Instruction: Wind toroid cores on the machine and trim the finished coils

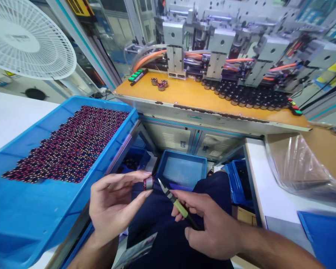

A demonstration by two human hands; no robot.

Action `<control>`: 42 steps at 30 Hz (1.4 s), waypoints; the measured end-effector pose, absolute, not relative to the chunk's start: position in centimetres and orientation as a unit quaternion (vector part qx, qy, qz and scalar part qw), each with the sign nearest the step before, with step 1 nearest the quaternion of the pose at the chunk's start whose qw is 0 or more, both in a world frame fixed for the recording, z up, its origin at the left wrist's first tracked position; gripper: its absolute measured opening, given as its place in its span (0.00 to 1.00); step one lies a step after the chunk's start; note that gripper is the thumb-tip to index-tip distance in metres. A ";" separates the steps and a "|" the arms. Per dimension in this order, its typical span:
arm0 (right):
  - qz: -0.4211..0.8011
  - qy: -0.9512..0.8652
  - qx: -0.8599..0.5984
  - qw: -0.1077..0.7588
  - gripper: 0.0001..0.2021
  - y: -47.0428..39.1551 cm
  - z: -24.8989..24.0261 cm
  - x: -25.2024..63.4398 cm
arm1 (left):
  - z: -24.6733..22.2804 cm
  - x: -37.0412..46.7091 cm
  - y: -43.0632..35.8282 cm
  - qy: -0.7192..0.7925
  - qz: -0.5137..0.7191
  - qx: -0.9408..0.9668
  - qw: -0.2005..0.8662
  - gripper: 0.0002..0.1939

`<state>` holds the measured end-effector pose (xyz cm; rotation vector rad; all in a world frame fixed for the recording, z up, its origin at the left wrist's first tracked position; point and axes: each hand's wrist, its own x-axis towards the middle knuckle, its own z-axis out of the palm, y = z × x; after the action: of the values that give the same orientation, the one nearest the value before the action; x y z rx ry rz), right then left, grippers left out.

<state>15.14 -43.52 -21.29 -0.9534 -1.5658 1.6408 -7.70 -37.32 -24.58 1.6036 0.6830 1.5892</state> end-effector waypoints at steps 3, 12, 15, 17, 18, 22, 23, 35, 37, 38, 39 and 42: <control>0.628 -0.600 -0.368 0.332 0.37 -43.5 -21.2 14.7 | -24.6 -7.8 -37.6 0.278 0.620 0.624 0.386 0.36; 0.615 -0.610 -0.368 0.338 0.35 -43.0 -20.6 13.8 | -24.4 -8.2 -38.0 0.296 0.609 0.627 0.386 0.35; 0.619 -0.607 -0.371 0.333 0.34 -42.8 -20.3 13.7 | -24.5 -8.2 -38.0 0.297 0.605 0.628 0.389 0.35; 0.624 -0.604 -0.377 0.323 0.33 -42.6 -20.2 13.6 | -24.6 -8.2 -38.1 0.297 0.604 0.626 0.393 0.35; 0.625 -0.603 -0.379 0.318 0.32 -42.6 -20.2 13.6 | -24.6 -8.2 -38.1 0.295 0.604 0.626 0.396 0.35; 0.635 -0.600 -0.380 0.304 0.28 -42.8 -20.3 13.5 | -24.6 -8.3 -38.2 0.286 0.604 0.624 0.404 0.37; 0.637 -0.600 -0.382 0.298 0.26 -42.8 -20.3 13.5 | -24.6 -8.4 -38.3 0.285 0.604 0.624 0.405 0.37; 0.593 -0.604 -0.454 0.279 0.08 -42.1 -20.7 13.4 | -24.5 -8.0 -38.0 0.313 0.605 0.600 0.419 0.29; 0.572 -0.626 -0.455 0.270 0.07 -41.9 -20.7 13.3 | -24.5 -8.1 -37.8 0.317 0.604 0.576 0.451 0.26; 0.552 -0.649 -0.455 0.259 0.06 -41.7 -20.5 13.3 | -24.5 -8.1 -37.7 0.316 0.601 0.559 0.476 0.24; 0.524 -0.677 -0.455 0.245 0.07 -41.5 -20.3 13.3 | -24.7 -8.2 -37.5 0.314 0.594 0.540 0.507 0.21; 0.369 -0.762 -0.474 0.243 0.20 -39.3 -19.0 14.3 | -25.4 -8.4 -37.0 0.295 0.560 0.476 0.611 0.15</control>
<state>14.33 -39.29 -18.99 -1.2944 -2.0809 1.0085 -8.41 -37.03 -25.35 1.0979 0.6818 1.2927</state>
